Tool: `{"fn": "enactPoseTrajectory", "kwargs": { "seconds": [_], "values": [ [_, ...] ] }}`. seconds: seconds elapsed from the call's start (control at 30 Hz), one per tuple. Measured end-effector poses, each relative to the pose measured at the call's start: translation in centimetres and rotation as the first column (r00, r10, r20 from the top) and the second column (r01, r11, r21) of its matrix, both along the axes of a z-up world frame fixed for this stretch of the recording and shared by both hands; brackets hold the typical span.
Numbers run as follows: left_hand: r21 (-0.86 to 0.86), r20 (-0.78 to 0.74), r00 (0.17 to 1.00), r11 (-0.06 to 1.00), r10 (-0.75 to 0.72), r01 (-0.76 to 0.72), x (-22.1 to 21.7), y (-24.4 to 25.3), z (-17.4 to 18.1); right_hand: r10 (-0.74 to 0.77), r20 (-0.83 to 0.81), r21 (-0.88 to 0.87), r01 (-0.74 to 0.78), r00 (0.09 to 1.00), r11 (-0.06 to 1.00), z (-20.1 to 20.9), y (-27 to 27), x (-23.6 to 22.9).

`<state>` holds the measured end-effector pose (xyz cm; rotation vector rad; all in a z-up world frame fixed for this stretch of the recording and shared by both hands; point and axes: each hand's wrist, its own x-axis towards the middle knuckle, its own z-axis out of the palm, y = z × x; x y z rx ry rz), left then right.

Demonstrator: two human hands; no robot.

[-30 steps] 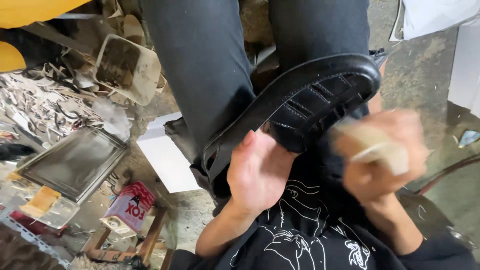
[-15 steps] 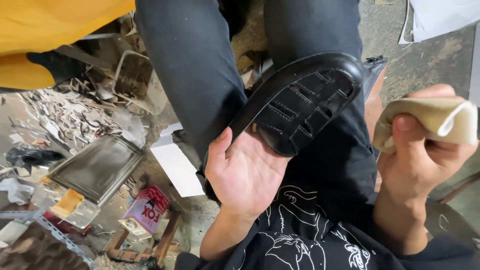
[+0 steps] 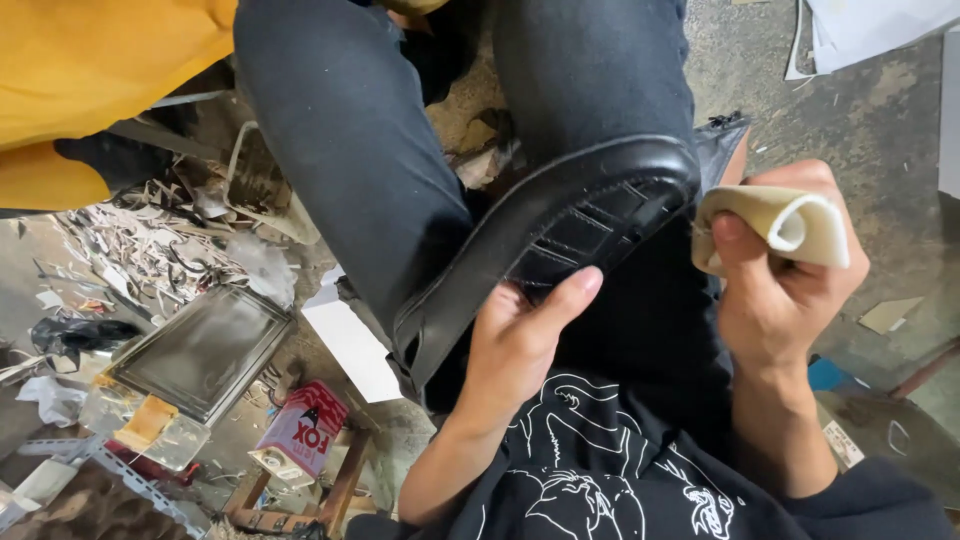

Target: The person wipes a black shoe with a cloth while seated, holding the shoe on their lap. They then place the shoe on a nearby table and continue wiping it with the cloth.

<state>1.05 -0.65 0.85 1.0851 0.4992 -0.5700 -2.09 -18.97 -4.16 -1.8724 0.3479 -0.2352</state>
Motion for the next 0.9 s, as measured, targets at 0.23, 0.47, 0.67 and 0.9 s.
{"fn": "enactPoseTrajectory", "kwargs": {
  "seconds": [0.23,0.47,0.67,0.9],
  "values": [
    [0.206,-0.106,0.994,0.978,0.041,-0.019,0.0,-1.0,-0.6,0.250,0.183,-0.414,-0.156,0.951,0.897,0.0,2.6,0.0],
    [0.408,-0.498,0.711,0.858,0.496,-0.312,1.0,-1.5,0.0,0.299,0.179,-0.412,-0.205,0.937,0.888,-0.5,2.3,1.2],
    [0.115,-0.381,0.742,0.825,0.551,-0.554,-0.9,0.1,0.8,0.182,0.096,-0.099,-0.172,0.979,0.980,1.8,0.2,1.3],
    [0.187,0.063,0.956,0.937,0.288,-0.295,1.6,-1.8,-0.1,0.333,0.115,-0.416,-0.259,0.936,0.872,1.9,3.2,5.7]
  ]
}}
